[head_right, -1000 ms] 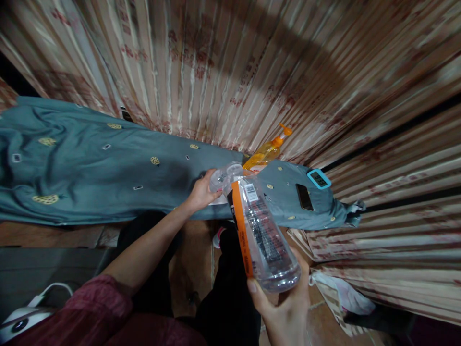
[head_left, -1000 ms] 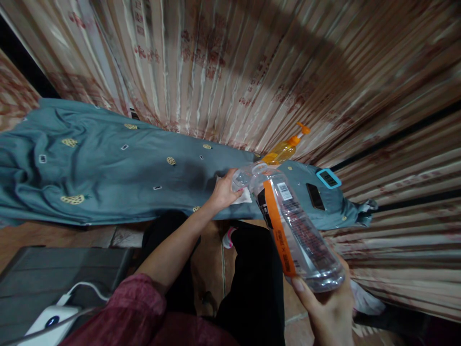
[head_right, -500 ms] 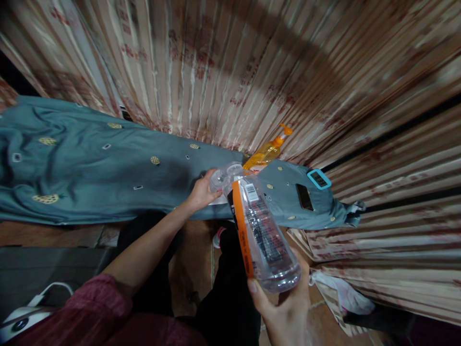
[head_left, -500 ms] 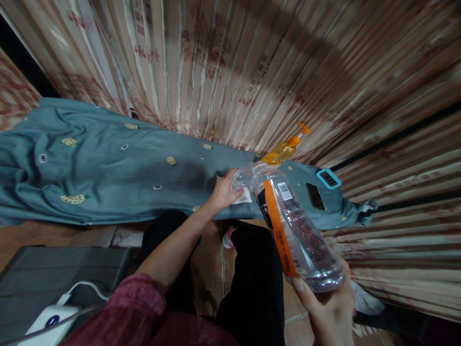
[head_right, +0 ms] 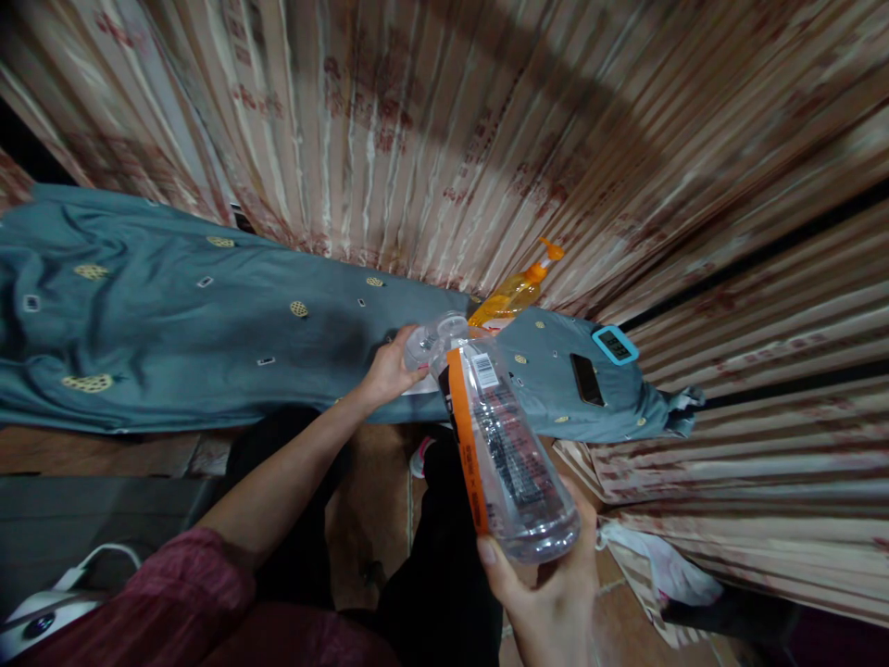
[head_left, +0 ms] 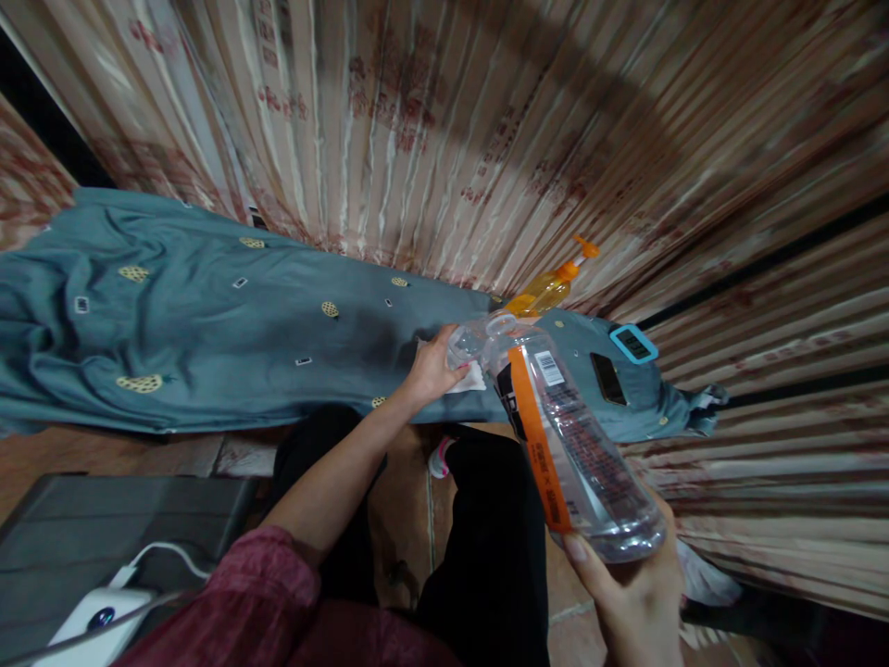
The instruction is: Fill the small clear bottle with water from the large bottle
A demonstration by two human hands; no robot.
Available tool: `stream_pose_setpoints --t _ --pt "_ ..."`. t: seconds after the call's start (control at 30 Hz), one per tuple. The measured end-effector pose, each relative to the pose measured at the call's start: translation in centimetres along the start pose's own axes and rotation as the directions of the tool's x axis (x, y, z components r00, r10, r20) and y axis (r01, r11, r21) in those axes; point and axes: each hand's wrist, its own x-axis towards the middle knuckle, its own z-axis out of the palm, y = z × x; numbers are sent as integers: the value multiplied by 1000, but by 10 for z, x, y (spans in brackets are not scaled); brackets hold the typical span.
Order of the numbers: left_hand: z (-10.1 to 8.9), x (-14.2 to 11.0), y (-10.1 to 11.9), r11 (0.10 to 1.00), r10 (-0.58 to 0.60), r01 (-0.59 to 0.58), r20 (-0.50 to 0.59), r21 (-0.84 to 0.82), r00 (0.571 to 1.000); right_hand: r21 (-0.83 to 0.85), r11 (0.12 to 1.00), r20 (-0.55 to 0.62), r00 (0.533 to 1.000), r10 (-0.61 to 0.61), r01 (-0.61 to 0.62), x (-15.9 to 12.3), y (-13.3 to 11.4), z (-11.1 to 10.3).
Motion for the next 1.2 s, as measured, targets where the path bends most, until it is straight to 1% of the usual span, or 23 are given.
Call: stream_pose_setpoints --t 0.17,0.3,0.4,0.63,0.93,1.2 --pt "-1 0 2 1000 -21 20 23 17 1000 -11 1000 6 1000 0 0 0 -3 0" --pt "-1 0 3 1000 -26 26 35 8 999 17 999 -9 999 35 -34 -1 -7 3" --pt "-1 0 3 1000 -29 29 32 -10 999 13 999 -21 999 41 -41 -1 -9 3" --pt "-1 0 1 1000 -3 3 15 5 1000 21 998 -1 998 56 -56 -1 -11 1" --pt "0 0 1 1000 -6 6 6 9 1000 20 1000 4 1000 24 -24 -1 -7 2" --pt "-1 0 3 1000 -30 30 25 6 999 14 1000 -3 1000 19 -19 1 -3 2"
